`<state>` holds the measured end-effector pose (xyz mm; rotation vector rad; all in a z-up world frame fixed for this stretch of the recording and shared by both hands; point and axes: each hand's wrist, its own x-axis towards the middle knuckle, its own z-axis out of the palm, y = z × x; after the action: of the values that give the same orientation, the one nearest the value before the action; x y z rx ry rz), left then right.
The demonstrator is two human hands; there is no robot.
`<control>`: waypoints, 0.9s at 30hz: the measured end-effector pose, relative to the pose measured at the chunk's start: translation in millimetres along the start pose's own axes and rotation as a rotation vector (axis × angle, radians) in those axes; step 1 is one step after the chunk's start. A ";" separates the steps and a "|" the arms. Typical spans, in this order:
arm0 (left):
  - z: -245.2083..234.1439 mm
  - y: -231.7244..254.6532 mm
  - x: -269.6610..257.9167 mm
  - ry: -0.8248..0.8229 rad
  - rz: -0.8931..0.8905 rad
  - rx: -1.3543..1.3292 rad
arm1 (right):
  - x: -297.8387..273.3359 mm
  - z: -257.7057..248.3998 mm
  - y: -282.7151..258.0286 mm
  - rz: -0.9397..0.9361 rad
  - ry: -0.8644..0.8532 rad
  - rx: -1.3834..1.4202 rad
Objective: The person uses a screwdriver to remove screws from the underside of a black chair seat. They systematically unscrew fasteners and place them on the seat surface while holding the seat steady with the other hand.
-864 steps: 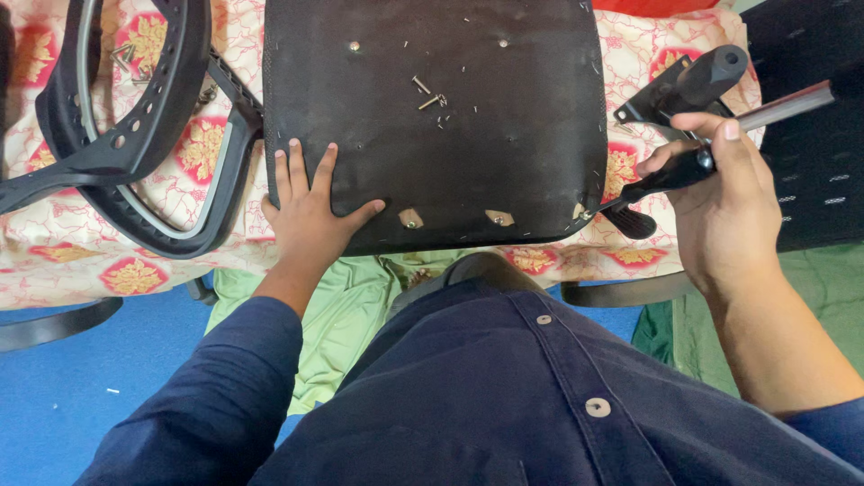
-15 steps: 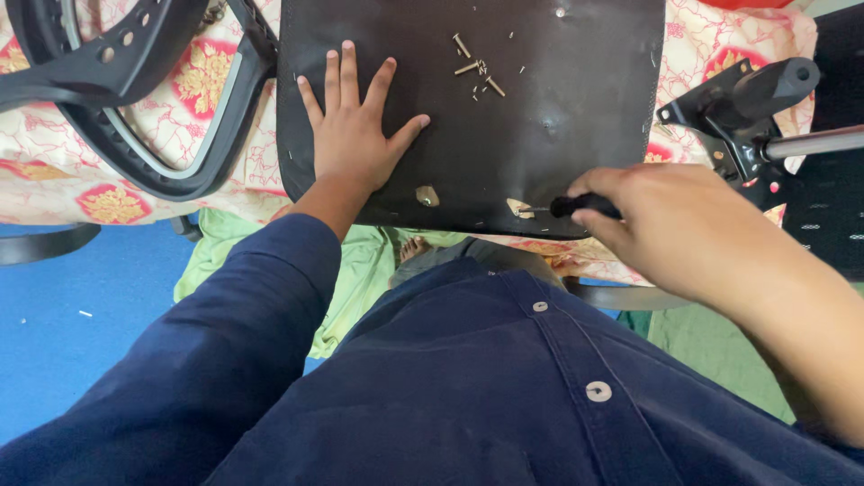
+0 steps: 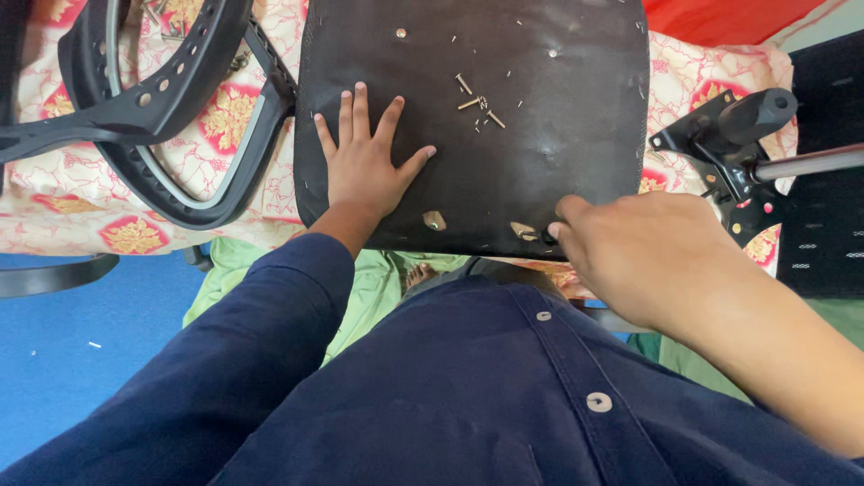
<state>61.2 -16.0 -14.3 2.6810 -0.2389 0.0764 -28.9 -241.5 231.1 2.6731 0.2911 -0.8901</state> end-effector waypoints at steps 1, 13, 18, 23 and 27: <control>0.1 0.1 -0.2 0.002 0.001 -0.002 | 0.5 0.2 1.4 0.001 0.049 0.008; 0.0 -2.4 -0.8 0.020 0.022 -0.026 | 2.3 29.3 26.0 -0.375 0.428 0.169; 0.1 -1.8 -0.1 0.016 0.022 -0.030 | -2.4 34.9 16.8 -0.261 0.376 0.294; 0.2 -2.6 -0.4 0.019 0.025 -0.029 | -4.5 35.7 11.0 -0.246 0.405 0.324; 0.6 -2.7 -0.1 0.015 0.013 -0.034 | -10.6 39.8 8.6 -0.147 0.369 0.376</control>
<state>61.7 -14.0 -16.0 2.6445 -0.2507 0.0956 -56.6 -264.5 209.3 3.2003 0.4465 -0.5223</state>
